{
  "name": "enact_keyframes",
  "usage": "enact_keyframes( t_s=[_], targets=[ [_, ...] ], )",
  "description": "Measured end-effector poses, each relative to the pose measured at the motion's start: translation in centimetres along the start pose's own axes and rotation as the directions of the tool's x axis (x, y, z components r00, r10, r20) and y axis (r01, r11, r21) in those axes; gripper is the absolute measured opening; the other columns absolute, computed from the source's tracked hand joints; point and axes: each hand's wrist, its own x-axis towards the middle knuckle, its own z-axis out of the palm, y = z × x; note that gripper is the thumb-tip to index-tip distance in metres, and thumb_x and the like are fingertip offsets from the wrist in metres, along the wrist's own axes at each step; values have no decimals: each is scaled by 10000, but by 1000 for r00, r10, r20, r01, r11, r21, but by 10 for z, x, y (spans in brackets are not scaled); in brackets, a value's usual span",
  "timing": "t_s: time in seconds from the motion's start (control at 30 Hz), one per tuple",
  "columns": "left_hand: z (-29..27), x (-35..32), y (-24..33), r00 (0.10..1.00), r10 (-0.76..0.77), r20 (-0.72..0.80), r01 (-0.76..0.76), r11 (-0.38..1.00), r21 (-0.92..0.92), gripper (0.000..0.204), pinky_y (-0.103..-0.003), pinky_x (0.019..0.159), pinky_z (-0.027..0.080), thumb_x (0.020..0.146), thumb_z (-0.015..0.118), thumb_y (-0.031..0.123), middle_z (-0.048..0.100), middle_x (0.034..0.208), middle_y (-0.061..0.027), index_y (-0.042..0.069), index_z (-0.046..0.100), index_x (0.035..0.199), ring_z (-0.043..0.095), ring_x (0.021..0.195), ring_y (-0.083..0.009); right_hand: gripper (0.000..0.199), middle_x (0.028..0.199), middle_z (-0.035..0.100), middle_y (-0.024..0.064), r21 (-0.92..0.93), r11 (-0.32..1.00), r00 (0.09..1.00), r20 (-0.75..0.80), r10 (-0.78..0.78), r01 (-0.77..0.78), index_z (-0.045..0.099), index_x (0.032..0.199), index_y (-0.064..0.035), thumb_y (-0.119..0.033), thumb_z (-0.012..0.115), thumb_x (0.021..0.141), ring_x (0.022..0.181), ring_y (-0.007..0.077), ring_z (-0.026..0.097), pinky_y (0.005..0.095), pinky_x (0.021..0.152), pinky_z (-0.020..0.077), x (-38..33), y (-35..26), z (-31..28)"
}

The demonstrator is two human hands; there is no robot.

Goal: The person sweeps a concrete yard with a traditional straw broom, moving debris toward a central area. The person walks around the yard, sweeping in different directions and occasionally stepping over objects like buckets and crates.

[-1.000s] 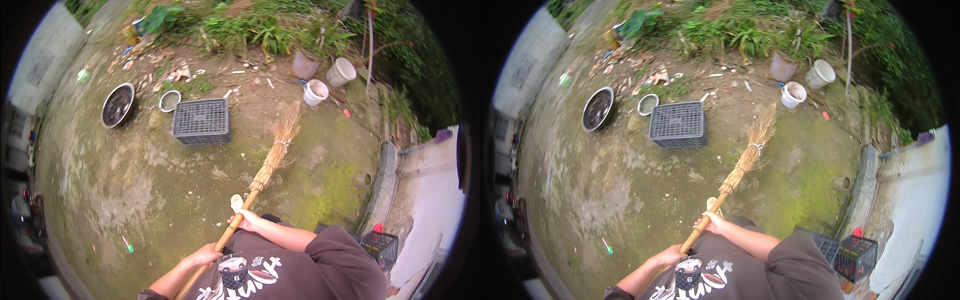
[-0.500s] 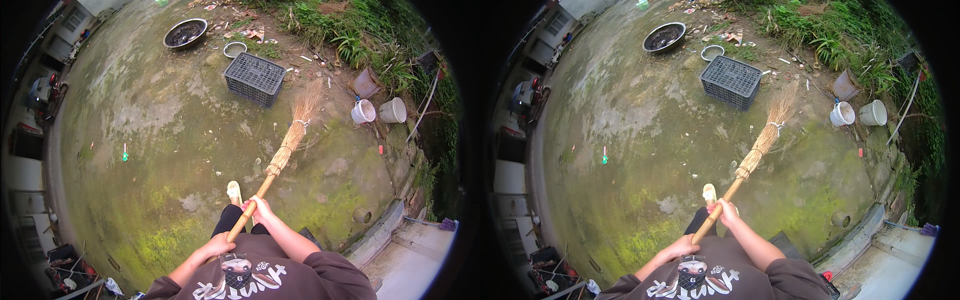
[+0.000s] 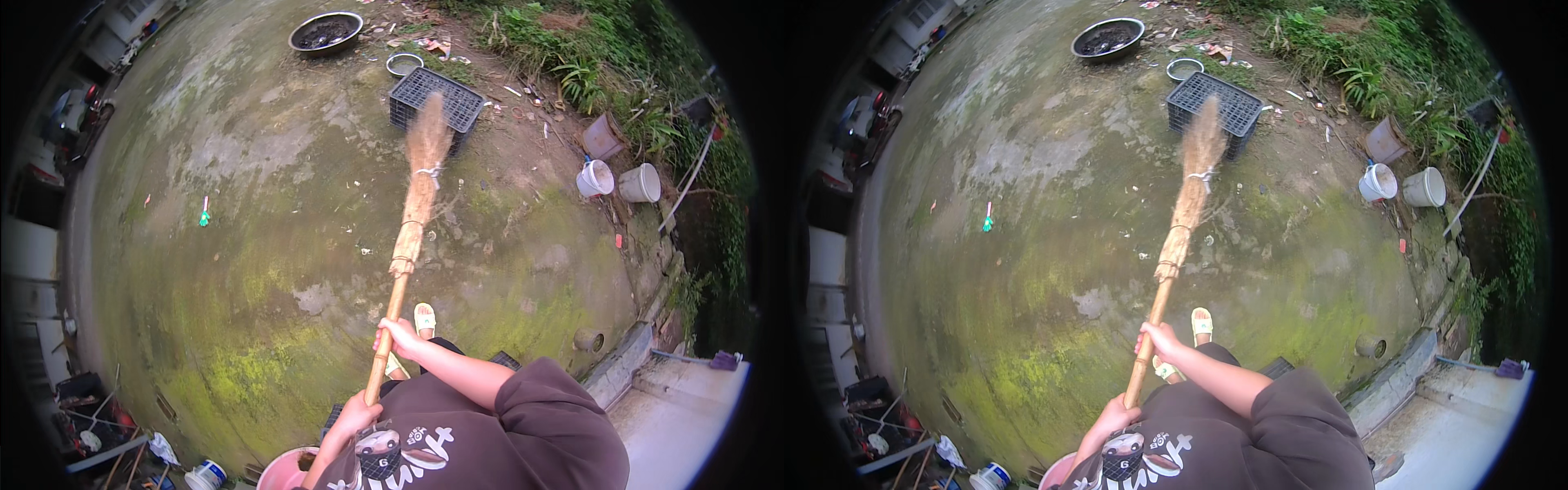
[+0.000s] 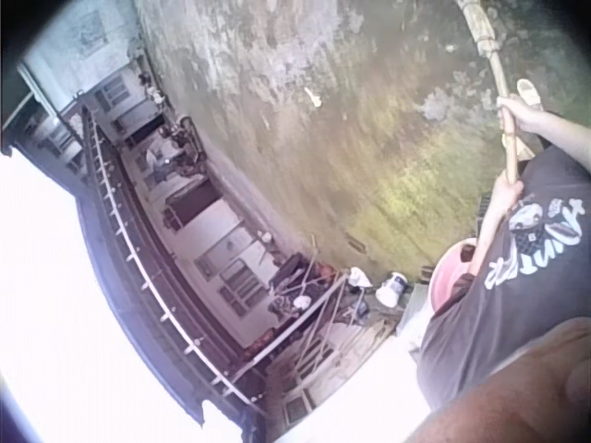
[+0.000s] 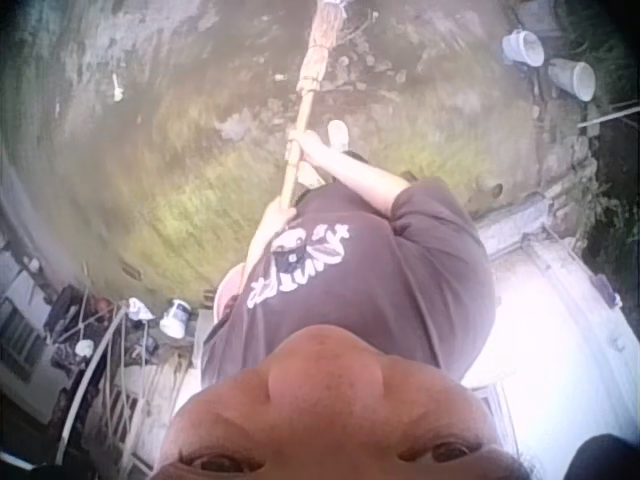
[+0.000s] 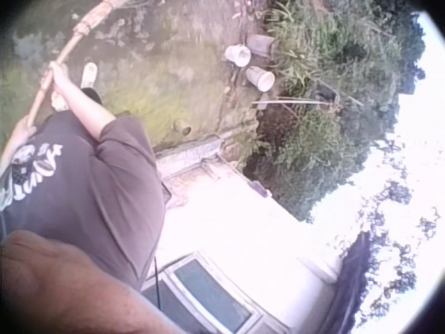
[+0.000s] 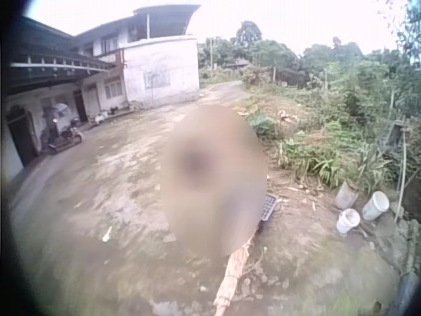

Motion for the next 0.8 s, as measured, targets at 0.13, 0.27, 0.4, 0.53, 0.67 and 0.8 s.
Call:
enact_keyframes(
  t_s=[0.13,0.27,0.4,0.53,0.67,0.8],
  targets=[
    [-22,-13,-34,996,-78,-34,62,937,-343,138,-269,333,318,709,484,-13,421,535,-26,32,421,823,370,351,-115,115,630,490,92,-80,991,991,61,117,-112,455,764,-35,-103,547,755,549,242,532,398,538,497,42,56,45],
    [-43,1,-31,990,-98,-104,40,892,-451,166,-279,303,331,731,460,-21,388,526,-23,44,388,865,357,341,-116,126,600,482,80,-194,968,985,33,168,-159,452,750,-38,-112,552,734,461,220,520,384,437,478,92,71,81],
    [-67,46,8,988,-109,-111,47,889,-455,150,-282,307,342,754,457,3,391,537,-19,52,386,877,357,342,-114,133,550,487,74,-247,960,991,-25,129,-131,470,674,-42,-124,562,725,428,201,510,364,409,468,145,38,101],
    [-71,112,77,979,-125,-161,58,927,-371,125,-283,316,360,759,464,19,408,540,-21,43,392,858,371,346,-114,121,524,489,85,-222,967,991,-81,110,-125,467,608,-32,-79,541,692,407,198,497,362,394,457,196,-40,99],
    [-62,171,156,966,-133,-220,81,970,-230,105,-283,318,375,755,473,29,422,539,-27,34,402,832,395,351,-119,96,511,468,76,-124,982,988,-74,137,-145,455,601,-36,-50,528,662,395,194,481,359,382,436,236,-124,85],
    [-38,211,227,959,-96,-267,122,989,84,131,-301,329,418,736,508,49,472,538,-60,-13,443,831,455,362,-147,105,502,428,44,181,966,983,21,182,-183,432,608,-62,-60,526,653,384,175,440,339,381,407,247,-200,47]
  ],
)
